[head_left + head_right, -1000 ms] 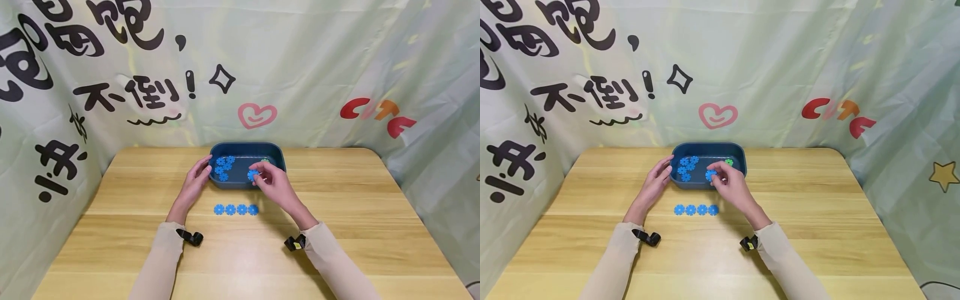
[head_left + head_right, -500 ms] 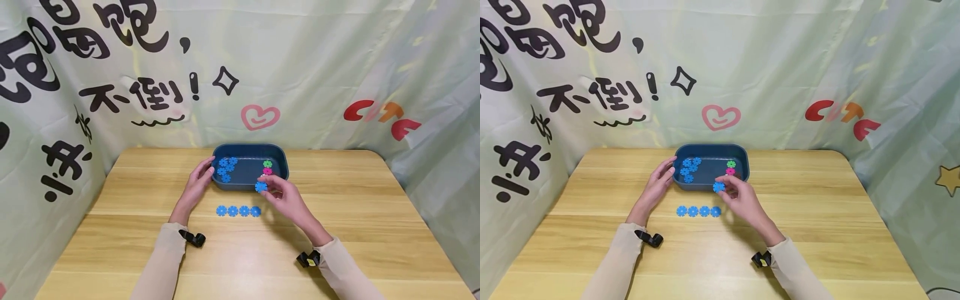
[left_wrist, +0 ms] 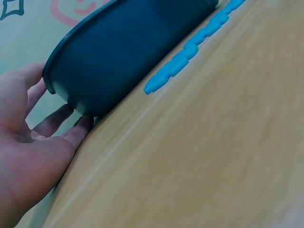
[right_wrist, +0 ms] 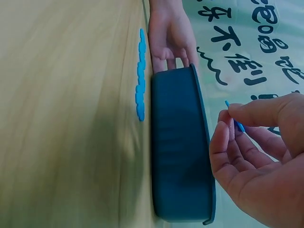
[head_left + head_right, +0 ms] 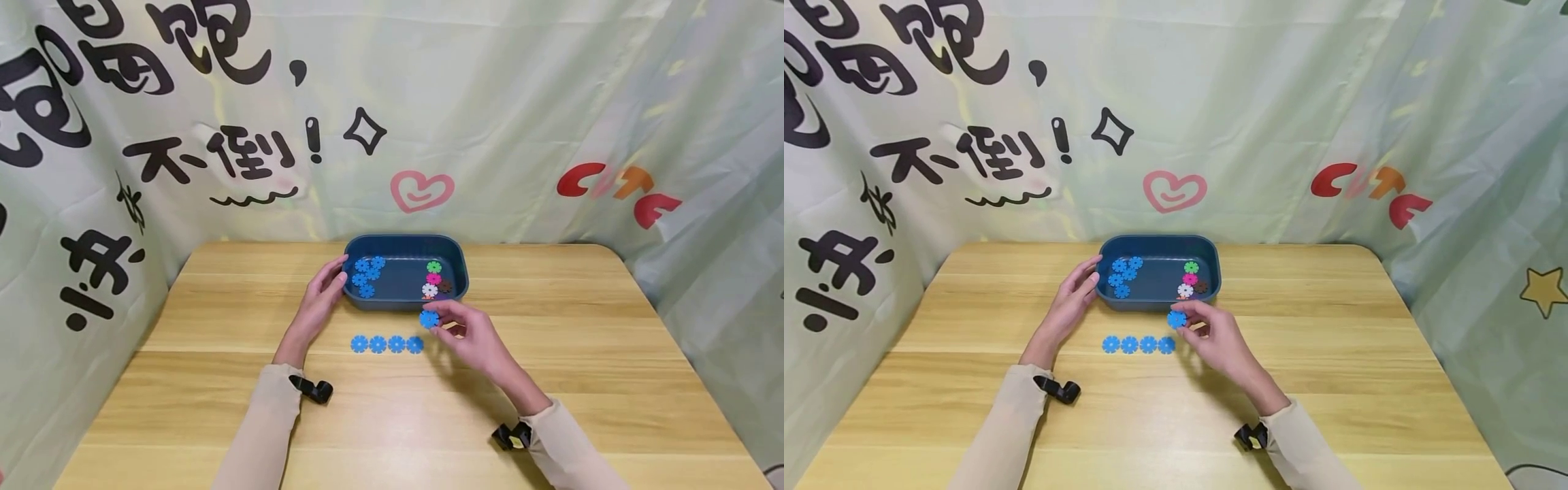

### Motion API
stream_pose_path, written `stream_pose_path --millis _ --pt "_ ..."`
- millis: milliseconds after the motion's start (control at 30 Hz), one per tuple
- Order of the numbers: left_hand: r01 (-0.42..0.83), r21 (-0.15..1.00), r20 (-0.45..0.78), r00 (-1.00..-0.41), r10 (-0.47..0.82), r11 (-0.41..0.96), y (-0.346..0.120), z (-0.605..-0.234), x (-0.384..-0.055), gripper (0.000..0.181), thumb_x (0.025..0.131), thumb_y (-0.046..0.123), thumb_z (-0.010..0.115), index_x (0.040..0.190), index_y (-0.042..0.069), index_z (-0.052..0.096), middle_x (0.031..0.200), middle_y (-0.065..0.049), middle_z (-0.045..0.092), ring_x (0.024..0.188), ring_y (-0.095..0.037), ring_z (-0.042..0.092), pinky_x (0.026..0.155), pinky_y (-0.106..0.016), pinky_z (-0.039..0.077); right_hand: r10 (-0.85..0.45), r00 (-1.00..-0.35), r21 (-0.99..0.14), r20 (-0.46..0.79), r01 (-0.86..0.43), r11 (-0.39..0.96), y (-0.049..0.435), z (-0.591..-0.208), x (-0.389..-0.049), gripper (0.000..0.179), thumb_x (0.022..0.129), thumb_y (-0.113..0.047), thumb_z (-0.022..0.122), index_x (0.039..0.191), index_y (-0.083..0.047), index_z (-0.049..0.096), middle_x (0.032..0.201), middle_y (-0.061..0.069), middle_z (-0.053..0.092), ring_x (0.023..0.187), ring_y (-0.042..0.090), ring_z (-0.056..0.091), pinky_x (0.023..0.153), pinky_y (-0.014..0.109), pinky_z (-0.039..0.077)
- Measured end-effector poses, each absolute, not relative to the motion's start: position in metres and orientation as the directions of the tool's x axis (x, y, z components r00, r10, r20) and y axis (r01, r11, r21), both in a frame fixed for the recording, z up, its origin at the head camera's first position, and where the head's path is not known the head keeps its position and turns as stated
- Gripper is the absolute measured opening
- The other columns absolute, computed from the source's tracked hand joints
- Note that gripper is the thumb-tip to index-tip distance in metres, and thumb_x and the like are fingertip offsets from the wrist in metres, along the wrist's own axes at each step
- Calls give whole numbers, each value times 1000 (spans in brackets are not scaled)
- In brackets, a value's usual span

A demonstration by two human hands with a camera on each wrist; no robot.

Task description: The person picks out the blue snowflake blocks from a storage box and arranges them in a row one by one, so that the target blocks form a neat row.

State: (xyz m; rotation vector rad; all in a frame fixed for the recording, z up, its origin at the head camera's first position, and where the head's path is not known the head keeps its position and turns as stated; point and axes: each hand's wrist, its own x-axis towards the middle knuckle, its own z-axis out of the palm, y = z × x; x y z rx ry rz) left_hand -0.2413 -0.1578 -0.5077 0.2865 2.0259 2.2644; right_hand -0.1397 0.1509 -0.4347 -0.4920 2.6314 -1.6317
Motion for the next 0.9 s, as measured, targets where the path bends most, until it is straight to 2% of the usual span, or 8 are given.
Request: stream_pose_path --millis 233,433,667,900 --pt "51 993 72 -978 197 -110 -157 -508 -242 51 106 35 56 154 22 46 160 -4 35 147 -22 32 116 -42 35 -287 -947 -864 143 -261 431 154 -440 -142 33 88 5 76 118 -7 72 101 3 72 86 20 65 75 33 60" --pt "48 991 73 -977 203 -127 -160 -507 -243 52 107 29 53 156 16 41 163 -10 30 149 -28 28 117 -46 32 -339 -933 -858 124 -272 435 157 -446 -145 30 86 7 77 113 -6 73 91 3 69 79 19 64 68 32 61" --pt "26 993 51 -975 218 -117 -158 -492 -236 52 108 24 53 156 10 40 163 -16 28 149 -34 27 116 -48 32 -376 -924 -843 74 -259 471 161 -451 -146 30 85 7 77 113 -3 71 96 6 70 80 19 65 70 32 60" --pt "61 991 83 -978 193 -121 -158 -508 -242 51 106 33 56 153 19 46 159 -6 36 146 -25 34 115 -43 36 -394 -919 -839 -11 -206 504 165 -459 -148 29 86 7 76 113 -1 70 92 4 68 78 19 62 71 27 58"
